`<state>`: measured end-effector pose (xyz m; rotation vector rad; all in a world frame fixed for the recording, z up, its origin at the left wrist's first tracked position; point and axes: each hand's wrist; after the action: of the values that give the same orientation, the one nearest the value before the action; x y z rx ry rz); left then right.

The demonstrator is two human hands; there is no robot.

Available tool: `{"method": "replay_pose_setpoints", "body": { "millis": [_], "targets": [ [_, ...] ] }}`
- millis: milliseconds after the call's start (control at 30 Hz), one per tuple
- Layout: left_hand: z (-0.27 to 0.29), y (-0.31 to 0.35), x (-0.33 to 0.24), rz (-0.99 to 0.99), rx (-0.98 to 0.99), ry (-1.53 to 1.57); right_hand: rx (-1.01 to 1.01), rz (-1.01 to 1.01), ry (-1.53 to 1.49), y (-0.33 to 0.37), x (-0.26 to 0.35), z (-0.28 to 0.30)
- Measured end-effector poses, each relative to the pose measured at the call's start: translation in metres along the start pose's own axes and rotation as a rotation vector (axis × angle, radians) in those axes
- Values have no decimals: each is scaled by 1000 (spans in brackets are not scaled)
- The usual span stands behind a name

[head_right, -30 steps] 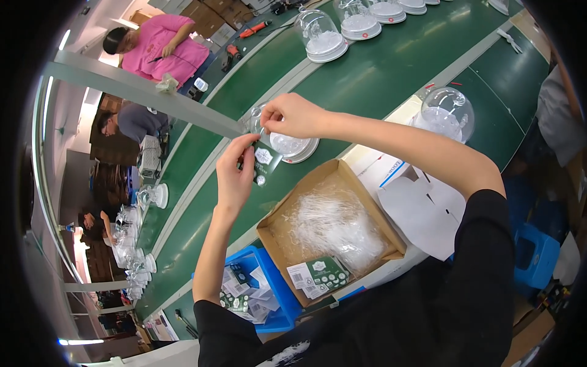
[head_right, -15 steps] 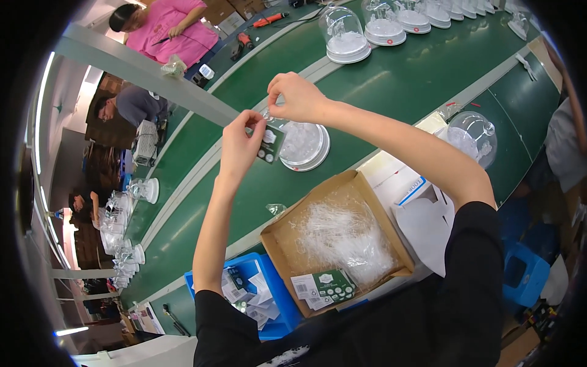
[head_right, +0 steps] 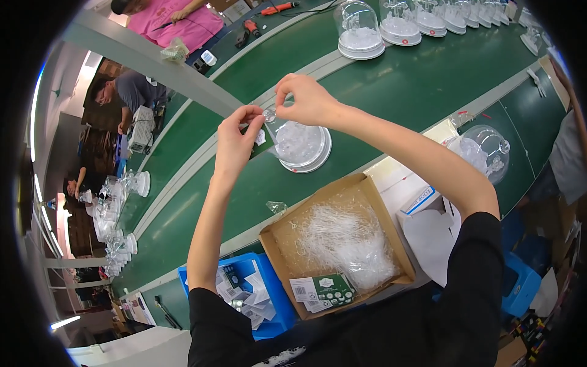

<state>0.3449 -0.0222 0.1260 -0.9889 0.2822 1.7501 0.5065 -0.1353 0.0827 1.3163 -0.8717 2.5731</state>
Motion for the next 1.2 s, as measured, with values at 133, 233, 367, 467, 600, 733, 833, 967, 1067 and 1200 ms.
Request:
{"method": "replay_pose_setpoints", "body": {
  "millis": [133, 233, 367, 467, 600, 733, 833, 967, 1067, 1200],
  "targets": [
    [0, 4, 6, -31, -35, -52, 7, 19, 23, -1, 2, -4],
    [-1, 8, 12, 19, -42, -36, 9, 44, 56, -1, 4, -8],
    [-3, 15, 18, -7, -47, -50, -5, 69, 95, 3, 8, -12],
    [-1, 15, 24, 20, -35, -36, -4, 88, 165, 2, 11, -15],
    [3, 18, 37, 92, -51, 124, 16, 83, 176, 0, 15, -24],
    [0, 18, 35, 98, -104, 106, 5, 128, 197, 0, 16, -22],
    [1, 21, 39, 73, -129, 78, 5, 136, 179, -1, 16, -25],
    [8, 22, 45, 136, -70, 142, 26, 126, 156, -3, 17, -33],
    [11, 24, 46, 86, -36, 44, 26, 86, 116, -3, 16, -36],
    [14, 21, 35, 135, -7, -4, 38, 48, 154, -3, 14, -33]
  ]
}}
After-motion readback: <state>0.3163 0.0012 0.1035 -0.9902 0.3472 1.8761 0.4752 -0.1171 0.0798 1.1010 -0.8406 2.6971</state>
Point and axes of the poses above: each hand's wrist, its own y-axis away from the middle knuckle, its own z-axis out of the back of the hand, x = y × z, and after that the axes turned 3 degrees about x, right-handed
